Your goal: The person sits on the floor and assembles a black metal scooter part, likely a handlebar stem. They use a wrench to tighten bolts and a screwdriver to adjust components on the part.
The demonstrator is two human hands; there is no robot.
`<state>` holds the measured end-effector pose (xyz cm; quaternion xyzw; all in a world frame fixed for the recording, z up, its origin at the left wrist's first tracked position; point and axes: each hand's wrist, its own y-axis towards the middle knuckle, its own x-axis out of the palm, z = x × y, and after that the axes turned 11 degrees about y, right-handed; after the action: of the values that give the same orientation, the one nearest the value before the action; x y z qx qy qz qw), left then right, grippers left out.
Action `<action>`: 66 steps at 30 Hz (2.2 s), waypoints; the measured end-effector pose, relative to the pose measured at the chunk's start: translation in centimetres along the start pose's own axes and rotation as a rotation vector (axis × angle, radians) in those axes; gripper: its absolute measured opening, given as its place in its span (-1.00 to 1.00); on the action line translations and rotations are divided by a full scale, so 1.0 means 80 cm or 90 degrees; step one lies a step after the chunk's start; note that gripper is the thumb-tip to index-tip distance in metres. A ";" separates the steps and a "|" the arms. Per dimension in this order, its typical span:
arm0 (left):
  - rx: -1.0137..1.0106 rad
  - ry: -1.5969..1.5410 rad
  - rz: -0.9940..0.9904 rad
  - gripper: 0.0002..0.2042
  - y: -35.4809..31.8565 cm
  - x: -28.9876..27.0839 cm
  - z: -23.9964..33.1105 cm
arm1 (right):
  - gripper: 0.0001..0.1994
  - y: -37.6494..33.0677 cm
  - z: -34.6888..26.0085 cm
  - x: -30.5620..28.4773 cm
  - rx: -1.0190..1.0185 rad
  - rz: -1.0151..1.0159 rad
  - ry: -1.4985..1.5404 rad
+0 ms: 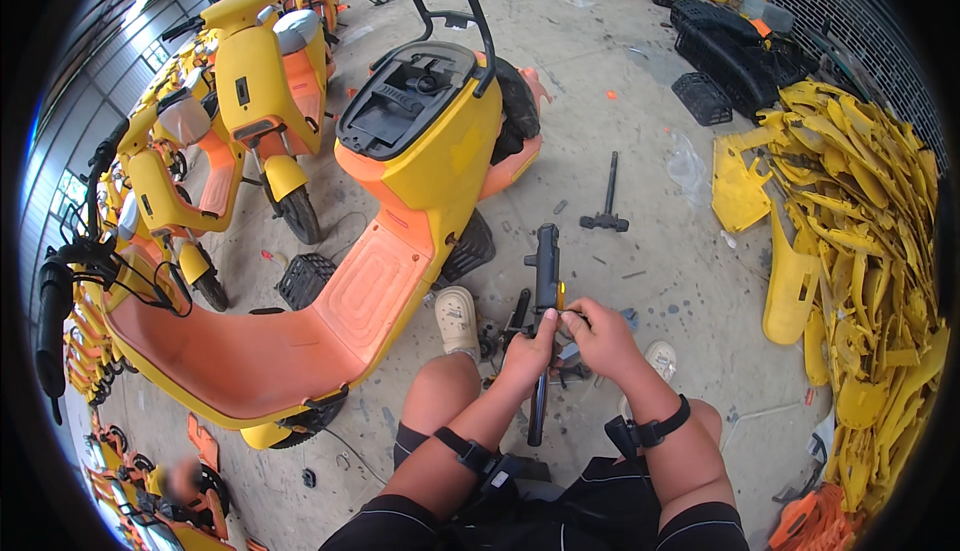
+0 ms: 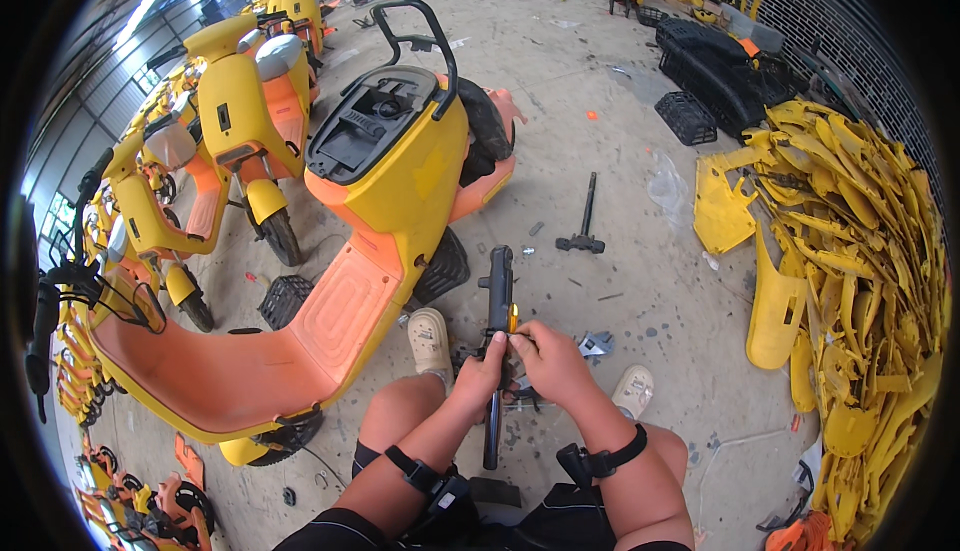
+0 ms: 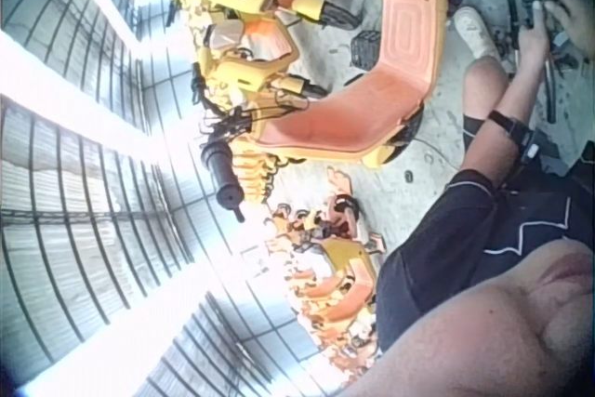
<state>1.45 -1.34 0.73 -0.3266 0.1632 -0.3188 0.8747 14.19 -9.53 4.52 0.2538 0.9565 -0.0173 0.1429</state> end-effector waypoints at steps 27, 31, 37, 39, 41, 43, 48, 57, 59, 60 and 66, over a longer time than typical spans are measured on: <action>0.056 0.054 -0.163 -0.31 0.001 0.011 0.054 | -0.92 0.003 -0.027 -0.023 -0.185 0.164 -0.191; 0.108 0.119 -0.140 -0.30 0.018 0.002 0.045 | -0.88 0.005 -0.027 -0.021 -0.264 0.150 -0.252; 0.077 0.035 -0.188 -0.27 0.003 -0.014 0.058 | -0.74 0.012 -0.033 -0.022 -0.408 0.126 -0.354; 0.025 0.016 -0.212 -0.26 0.000 -0.017 0.060 | -0.75 0.013 -0.034 -0.023 -0.414 0.115 -0.366; -0.011 0.006 -0.212 -0.25 -0.003 -0.019 0.064 | -0.79 0.014 -0.032 -0.022 -0.405 0.110 -0.369; -0.032 0.008 -0.188 -0.24 -0.002 -0.016 0.068 | -0.82 0.016 -0.029 -0.018 -0.374 0.107 -0.359; 0.032 0.073 -0.107 -0.24 0.011 -0.009 0.071 | -0.87 0.019 -0.019 -0.009 -0.176 0.134 -0.148; 0.214 0.367 0.051 -0.26 0.022 -0.013 0.080 | -0.80 0.025 -0.006 -0.051 0.290 -0.054 0.470; 0.231 0.403 0.061 -0.28 0.013 -0.014 0.087 | -0.82 0.026 -0.007 -0.055 0.322 -0.079 0.460; 0.236 0.404 0.068 -0.27 0.010 -0.014 0.088 | -0.83 0.026 -0.006 -0.052 0.272 -0.050 0.405; 0.162 0.295 0.015 -0.25 0.026 -0.016 0.070 | -0.87 0.022 -0.005 -0.019 -0.025 0.110 0.007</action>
<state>4.18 3.30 3.53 -0.1301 0.3217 -0.3932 0.8515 16.23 -8.66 5.43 0.3325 0.9320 0.0153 0.1431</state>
